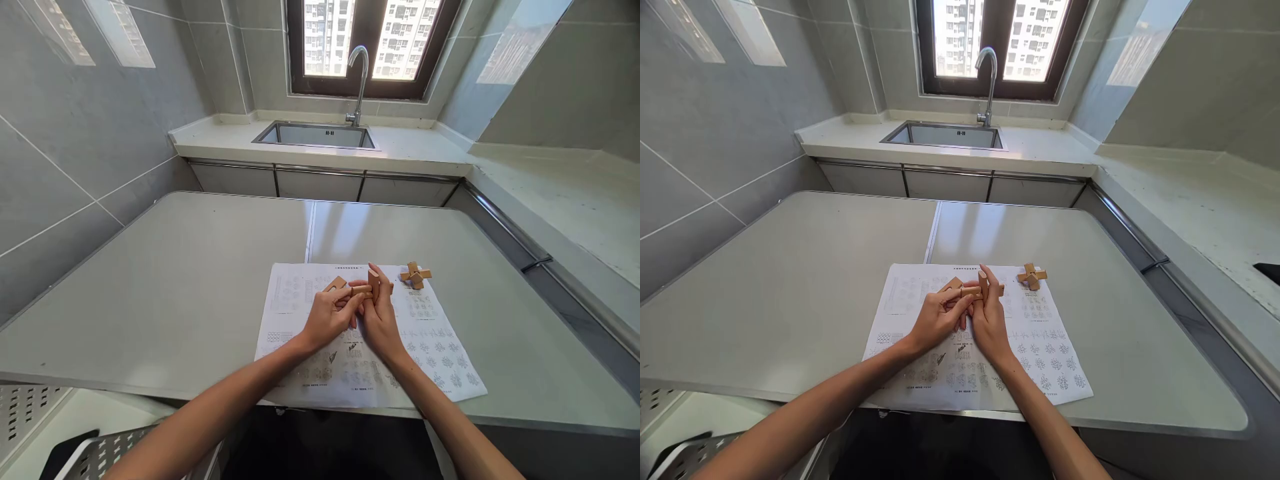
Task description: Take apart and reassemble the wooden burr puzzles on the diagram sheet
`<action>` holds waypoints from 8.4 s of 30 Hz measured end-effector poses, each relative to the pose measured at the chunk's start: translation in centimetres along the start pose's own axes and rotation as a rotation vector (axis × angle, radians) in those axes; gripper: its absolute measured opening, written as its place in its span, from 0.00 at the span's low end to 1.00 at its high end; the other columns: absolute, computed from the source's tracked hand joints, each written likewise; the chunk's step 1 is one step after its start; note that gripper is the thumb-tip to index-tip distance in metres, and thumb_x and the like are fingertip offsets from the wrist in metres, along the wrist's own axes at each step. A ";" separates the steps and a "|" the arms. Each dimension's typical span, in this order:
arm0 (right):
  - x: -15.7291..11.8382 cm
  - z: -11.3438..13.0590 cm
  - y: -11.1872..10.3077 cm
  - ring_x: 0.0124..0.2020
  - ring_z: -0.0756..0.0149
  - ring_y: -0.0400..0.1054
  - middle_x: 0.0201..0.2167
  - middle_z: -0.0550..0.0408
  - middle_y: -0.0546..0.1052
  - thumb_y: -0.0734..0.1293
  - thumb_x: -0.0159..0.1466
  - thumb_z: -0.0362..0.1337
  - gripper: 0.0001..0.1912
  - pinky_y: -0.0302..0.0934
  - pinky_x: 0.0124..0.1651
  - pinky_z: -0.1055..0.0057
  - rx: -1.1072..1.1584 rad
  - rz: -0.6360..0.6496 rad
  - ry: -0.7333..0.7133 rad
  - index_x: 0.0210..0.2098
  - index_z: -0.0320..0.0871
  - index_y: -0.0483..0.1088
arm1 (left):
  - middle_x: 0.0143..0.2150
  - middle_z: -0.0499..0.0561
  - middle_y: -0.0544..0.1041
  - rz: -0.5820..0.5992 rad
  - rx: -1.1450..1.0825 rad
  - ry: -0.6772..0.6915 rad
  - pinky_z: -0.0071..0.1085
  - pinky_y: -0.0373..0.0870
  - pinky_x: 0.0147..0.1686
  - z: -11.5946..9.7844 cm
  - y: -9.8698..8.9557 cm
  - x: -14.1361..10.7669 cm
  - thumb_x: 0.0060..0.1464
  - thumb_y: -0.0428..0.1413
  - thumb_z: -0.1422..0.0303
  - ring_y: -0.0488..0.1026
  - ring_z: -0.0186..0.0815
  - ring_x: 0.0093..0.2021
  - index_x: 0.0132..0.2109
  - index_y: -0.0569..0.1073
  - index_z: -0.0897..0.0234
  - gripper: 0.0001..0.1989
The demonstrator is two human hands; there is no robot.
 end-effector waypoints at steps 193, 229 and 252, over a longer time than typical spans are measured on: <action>-2.2 1.8 0.1 0.26 0.77 0.61 0.28 0.60 0.72 0.84 0.57 0.44 0.18 0.68 0.29 0.81 0.530 0.137 0.734 0.38 0.40 0.80 | 0.61 0.61 0.80 0.084 -0.757 -0.329 0.49 0.63 0.68 -0.9 -0.8 -0.7 0.69 0.51 0.51 0.75 0.53 0.64 0.52 0.79 0.66 0.23; -6.9 0.9 -10.5 0.73 0.45 0.60 0.73 0.53 0.66 0.65 0.74 0.45 0.23 0.57 0.74 0.47 -0.741 0.534 -0.185 0.67 0.58 0.70 | 0.80 0.52 0.52 0.289 1.104 0.181 0.59 0.55 0.75 -1.6 -16.5 -10.3 0.72 0.51 0.58 0.48 0.52 0.80 0.79 0.49 0.52 0.34; -5.8 1.5 -12.5 0.79 0.50 0.43 0.78 0.62 0.48 0.62 0.75 0.42 0.35 0.41 0.79 0.46 -0.836 0.890 -0.245 0.78 0.59 0.48 | 0.79 0.50 0.52 0.308 1.208 0.203 0.55 0.62 0.72 -2.7 -15.6 -11.6 0.71 0.52 0.61 0.55 0.53 0.77 0.80 0.45 0.48 0.37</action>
Point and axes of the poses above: each hand's wrist, its own x-axis towards the middle knuckle, its own y-axis out of the palm, z = x × y, the point moved 4 cm from there along x, towards the middle knuckle
